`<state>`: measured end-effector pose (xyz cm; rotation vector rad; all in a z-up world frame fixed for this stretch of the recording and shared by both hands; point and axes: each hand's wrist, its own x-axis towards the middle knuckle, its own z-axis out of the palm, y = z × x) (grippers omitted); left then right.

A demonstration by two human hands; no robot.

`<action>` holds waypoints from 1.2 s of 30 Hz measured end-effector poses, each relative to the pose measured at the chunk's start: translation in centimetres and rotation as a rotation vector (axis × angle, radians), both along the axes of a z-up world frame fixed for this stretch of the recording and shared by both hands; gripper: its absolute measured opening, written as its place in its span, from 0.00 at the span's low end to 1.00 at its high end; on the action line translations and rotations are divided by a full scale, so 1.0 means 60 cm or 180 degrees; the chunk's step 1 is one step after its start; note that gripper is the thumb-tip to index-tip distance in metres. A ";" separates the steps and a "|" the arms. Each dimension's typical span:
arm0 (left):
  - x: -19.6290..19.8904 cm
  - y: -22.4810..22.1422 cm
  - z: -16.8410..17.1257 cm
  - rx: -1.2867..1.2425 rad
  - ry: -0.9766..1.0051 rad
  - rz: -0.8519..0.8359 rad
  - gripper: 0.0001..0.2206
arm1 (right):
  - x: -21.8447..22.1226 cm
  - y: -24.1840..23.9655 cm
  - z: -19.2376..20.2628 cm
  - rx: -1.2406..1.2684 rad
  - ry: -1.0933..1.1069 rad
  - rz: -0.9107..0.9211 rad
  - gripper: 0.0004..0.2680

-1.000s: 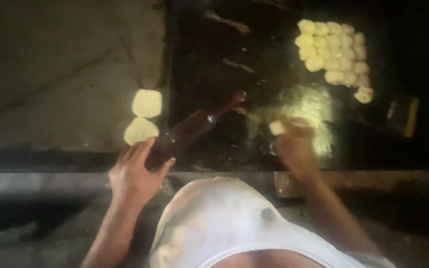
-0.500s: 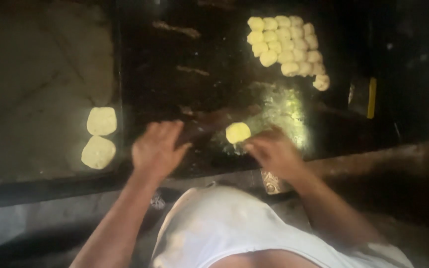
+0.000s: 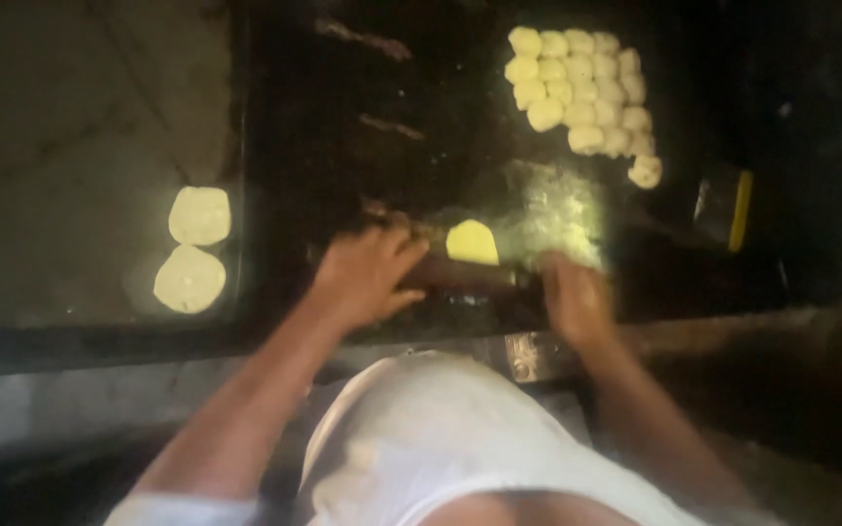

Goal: Flattening small dough balls into circles and arranging them on a large baking tray using a rolling pin.

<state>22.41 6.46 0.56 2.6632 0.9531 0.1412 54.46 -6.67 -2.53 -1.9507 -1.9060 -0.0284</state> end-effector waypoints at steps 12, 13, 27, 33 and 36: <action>-0.197 -0.044 0.033 0.0452 -0.0512 -0.0523 0.31 | -0.106 0.107 0.006 -0.1655 -0.0468 0.0137 0.06; -0.232 -0.055 0.029 0.0448 -0.0509 -0.0418 0.31 | -0.129 0.101 0.046 -0.1660 -0.0498 0.0240 0.06; -0.487 -0.114 0.018 0.0560 -0.2260 0.1397 0.28 | -0.573 0.392 0.086 -0.0159 0.0835 0.1476 0.09; -0.537 -0.119 -0.012 0.0196 -0.1877 0.1680 0.29 | -0.540 0.394 0.014 0.0569 -0.0340 0.2040 0.12; -0.550 -0.132 -0.029 0.0202 -0.1643 0.1828 0.29 | -0.473 0.350 -0.019 -0.0342 0.0416 0.0828 0.11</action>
